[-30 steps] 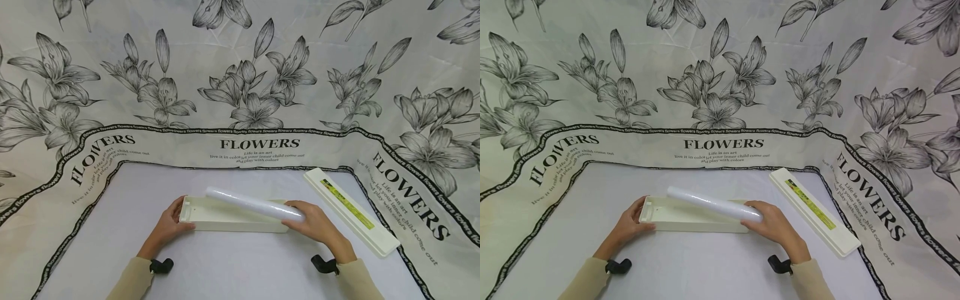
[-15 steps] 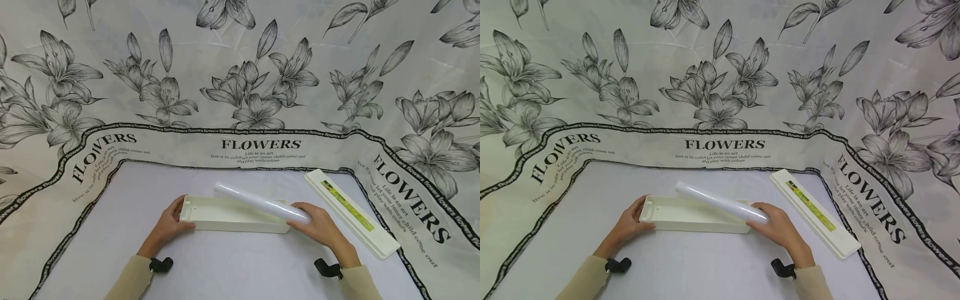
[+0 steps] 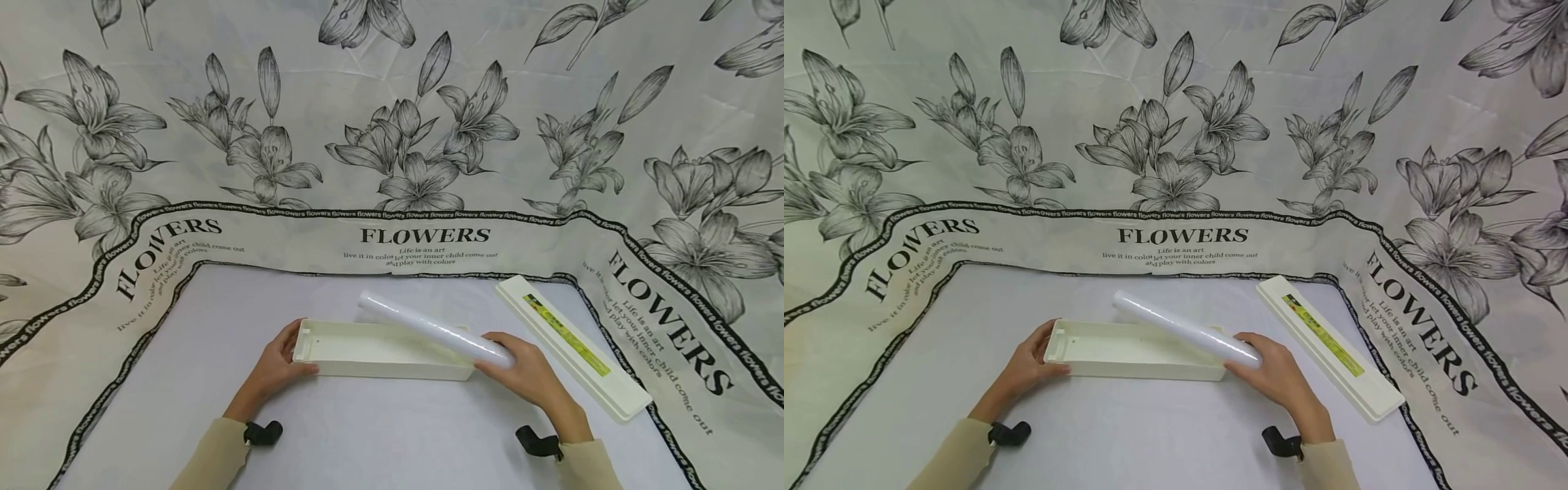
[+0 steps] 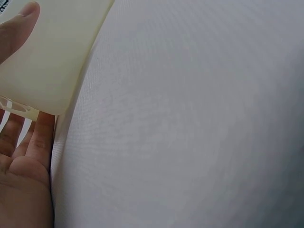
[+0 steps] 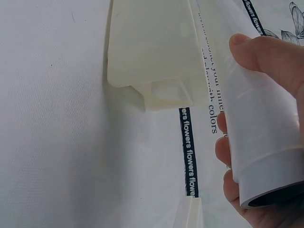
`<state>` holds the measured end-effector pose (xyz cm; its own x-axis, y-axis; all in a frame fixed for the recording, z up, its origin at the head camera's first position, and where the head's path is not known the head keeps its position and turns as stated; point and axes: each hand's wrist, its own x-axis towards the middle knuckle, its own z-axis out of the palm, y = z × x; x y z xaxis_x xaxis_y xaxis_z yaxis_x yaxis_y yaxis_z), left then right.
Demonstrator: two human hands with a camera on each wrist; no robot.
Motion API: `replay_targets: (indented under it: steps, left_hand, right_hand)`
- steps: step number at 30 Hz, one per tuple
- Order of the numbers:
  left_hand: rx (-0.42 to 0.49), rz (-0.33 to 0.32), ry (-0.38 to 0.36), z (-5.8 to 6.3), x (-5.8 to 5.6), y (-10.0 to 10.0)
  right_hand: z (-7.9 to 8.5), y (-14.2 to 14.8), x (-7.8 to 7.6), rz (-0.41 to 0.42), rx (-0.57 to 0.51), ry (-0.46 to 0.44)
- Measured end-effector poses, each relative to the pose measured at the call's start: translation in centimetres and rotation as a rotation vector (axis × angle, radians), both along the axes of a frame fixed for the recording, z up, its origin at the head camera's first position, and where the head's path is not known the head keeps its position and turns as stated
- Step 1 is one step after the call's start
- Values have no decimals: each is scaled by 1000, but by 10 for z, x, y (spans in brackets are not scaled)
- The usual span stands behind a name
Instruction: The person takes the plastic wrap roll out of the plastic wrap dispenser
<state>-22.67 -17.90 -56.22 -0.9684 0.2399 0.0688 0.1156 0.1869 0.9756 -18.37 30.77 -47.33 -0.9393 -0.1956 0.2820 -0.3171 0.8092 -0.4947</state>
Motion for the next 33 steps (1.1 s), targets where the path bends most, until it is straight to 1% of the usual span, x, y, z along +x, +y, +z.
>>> replay_targets:
  steps: [9,12,19,24,33]
  left_hand:
    - [-8,-1,-8,-1,1,-1]
    - [-9,3,-13,-2,1,-1]
    - [-8,13,-17,0,2,0]
    - [-8,17,-28,1,3,1]
    - [1,14,-22,4,3,1]
  right_hand:
    - [-4,5,5,-57,-11,-36]
    - [-5,7,6,-68,-14,-33]
    - [-9,13,5,-70,-2,-4]
    - [-11,15,6,-69,-16,-6]
    - [-10,16,7,-77,-8,0]
